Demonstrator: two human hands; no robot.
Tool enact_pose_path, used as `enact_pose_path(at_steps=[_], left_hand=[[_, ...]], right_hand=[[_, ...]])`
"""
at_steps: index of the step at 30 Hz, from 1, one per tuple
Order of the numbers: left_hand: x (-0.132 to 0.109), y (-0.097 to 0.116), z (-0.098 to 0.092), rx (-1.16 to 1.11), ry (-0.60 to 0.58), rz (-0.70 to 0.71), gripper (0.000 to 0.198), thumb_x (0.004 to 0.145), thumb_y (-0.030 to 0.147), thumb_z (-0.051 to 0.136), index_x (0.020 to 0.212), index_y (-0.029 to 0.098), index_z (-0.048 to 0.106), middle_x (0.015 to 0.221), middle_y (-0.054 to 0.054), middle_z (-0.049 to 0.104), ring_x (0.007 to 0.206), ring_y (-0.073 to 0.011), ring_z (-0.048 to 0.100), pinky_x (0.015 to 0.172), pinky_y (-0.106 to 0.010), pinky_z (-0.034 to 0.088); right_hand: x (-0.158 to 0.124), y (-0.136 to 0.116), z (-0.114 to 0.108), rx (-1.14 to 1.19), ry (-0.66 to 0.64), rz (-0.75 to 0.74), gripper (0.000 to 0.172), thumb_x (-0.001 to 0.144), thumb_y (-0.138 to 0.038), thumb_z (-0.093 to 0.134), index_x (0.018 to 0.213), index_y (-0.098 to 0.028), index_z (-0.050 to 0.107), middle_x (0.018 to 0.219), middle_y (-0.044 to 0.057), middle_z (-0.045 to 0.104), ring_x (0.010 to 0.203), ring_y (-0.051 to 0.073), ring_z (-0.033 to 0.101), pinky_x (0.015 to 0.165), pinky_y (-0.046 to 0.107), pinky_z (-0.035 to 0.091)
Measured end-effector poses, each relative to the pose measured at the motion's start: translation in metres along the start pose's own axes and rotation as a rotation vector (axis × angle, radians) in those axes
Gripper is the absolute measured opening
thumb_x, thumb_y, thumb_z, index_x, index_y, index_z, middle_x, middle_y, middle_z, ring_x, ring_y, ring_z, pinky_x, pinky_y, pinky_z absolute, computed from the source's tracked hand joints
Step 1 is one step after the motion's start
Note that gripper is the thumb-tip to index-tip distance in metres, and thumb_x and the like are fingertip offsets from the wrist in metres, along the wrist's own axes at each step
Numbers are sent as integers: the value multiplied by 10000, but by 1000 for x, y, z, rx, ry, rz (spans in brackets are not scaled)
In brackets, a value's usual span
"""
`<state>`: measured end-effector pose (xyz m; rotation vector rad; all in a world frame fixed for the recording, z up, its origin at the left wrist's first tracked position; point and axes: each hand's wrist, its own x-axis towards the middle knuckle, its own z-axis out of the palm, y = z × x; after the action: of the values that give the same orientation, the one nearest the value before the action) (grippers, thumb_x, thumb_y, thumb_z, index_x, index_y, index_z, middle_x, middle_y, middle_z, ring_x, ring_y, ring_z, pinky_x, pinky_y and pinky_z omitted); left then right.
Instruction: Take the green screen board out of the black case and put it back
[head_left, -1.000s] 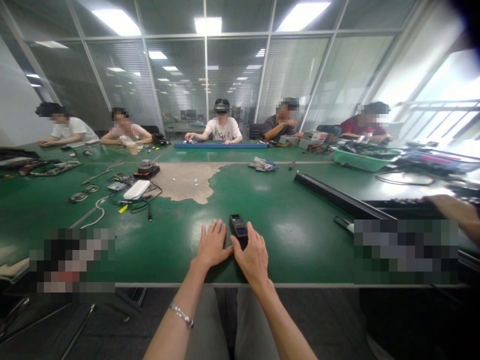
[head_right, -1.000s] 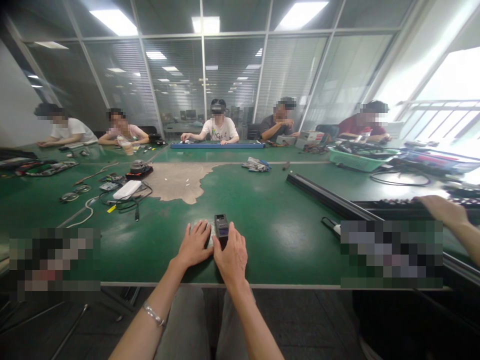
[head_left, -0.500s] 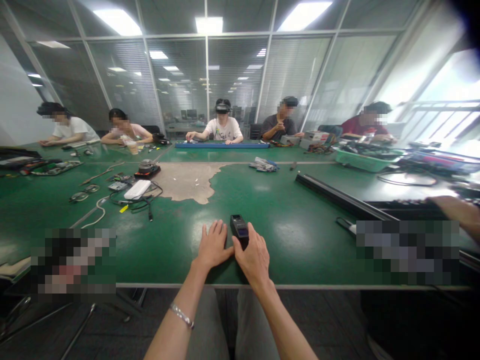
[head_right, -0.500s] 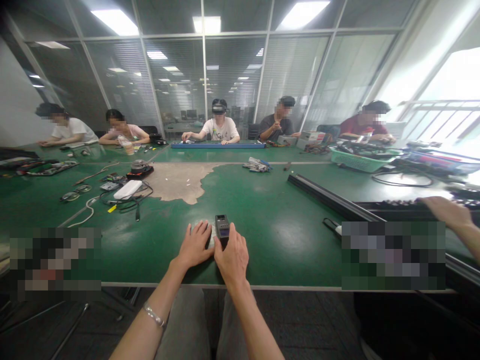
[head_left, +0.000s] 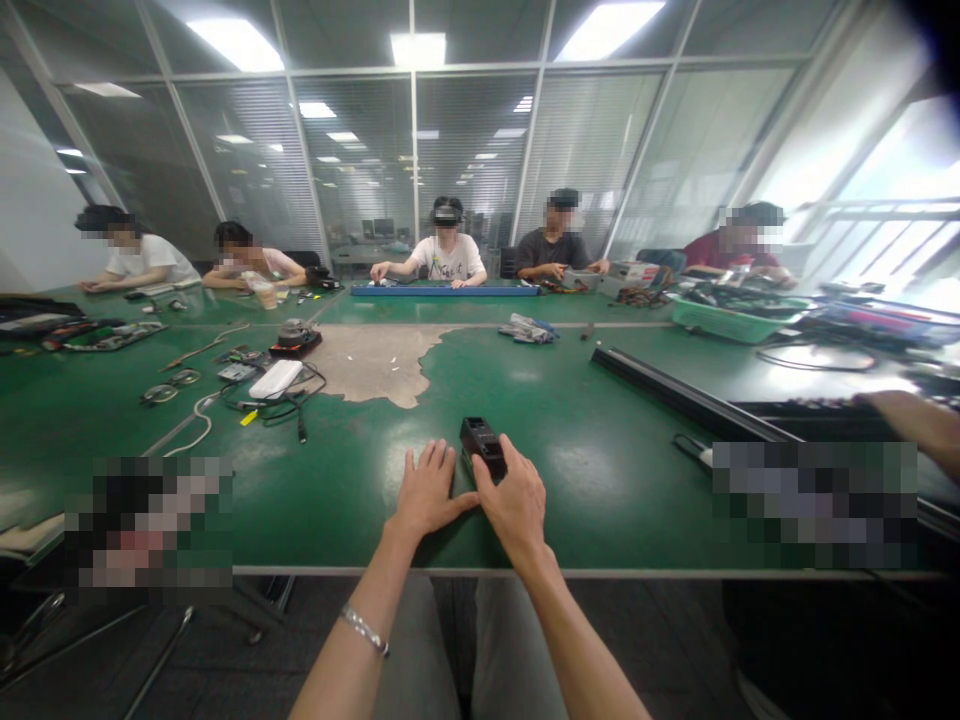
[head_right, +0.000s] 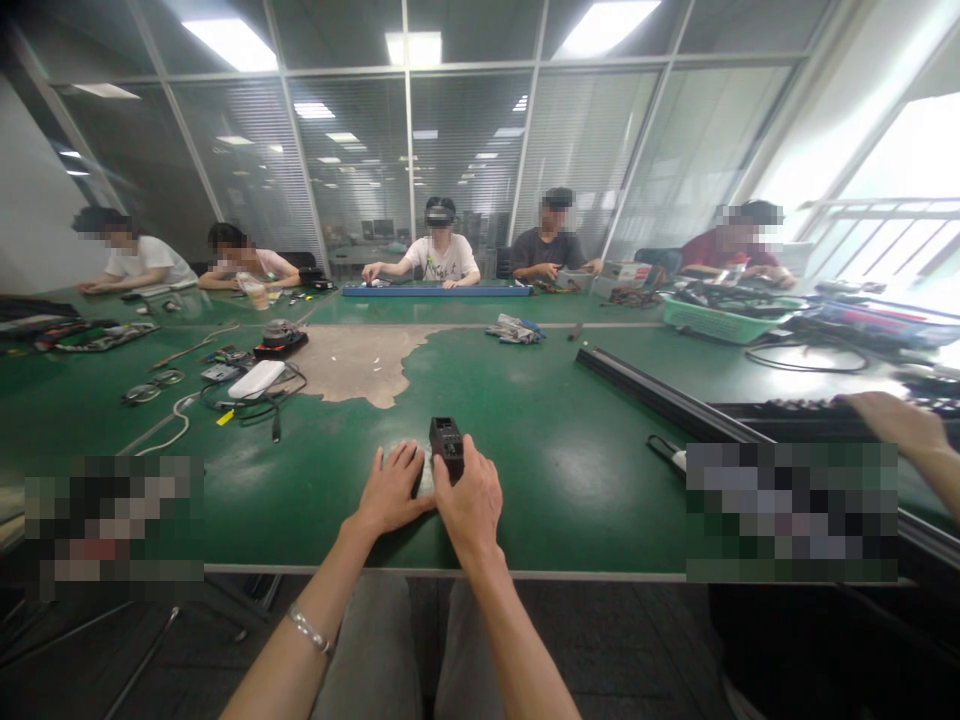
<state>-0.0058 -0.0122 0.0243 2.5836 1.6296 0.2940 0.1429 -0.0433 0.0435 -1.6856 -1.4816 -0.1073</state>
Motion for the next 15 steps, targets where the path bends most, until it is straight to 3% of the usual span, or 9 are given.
enact_pose_path(at_steps=[6, 11, 15], left_hand=[[0, 1, 0, -16, 9, -6, 881, 847, 798, 314, 1480, 185, 335, 1583, -124, 265, 1469, -323, 167, 1176, -567, 76], [1, 1, 1, -22, 15, -11, 916, 838, 817, 298, 1494, 178, 314, 1585, -125, 261, 1473, -320, 153, 1179, -564, 75], [1, 1, 2, -19, 15, -11, 933, 837, 826, 282, 1497, 169, 318, 1583, -129, 262, 1473, -315, 160, 1183, -551, 75]], right_hand=[[17, 26, -15, 22, 105, 41, 600, 867, -475, 531, 1340, -105, 530, 1243, 183, 641, 1105, 291, 598, 945, 420, 450], [12, 60, -13, -40, 38, 71, 592, 854, -468, 542, 1313, -95, 552, 1188, 187, 668, 1048, 299, 627, 906, 419, 469], [6, 69, -7, -75, 20, 63, 597, 861, -439, 541, 1333, -73, 532, 1190, 196, 662, 1067, 306, 613, 909, 427, 468]])
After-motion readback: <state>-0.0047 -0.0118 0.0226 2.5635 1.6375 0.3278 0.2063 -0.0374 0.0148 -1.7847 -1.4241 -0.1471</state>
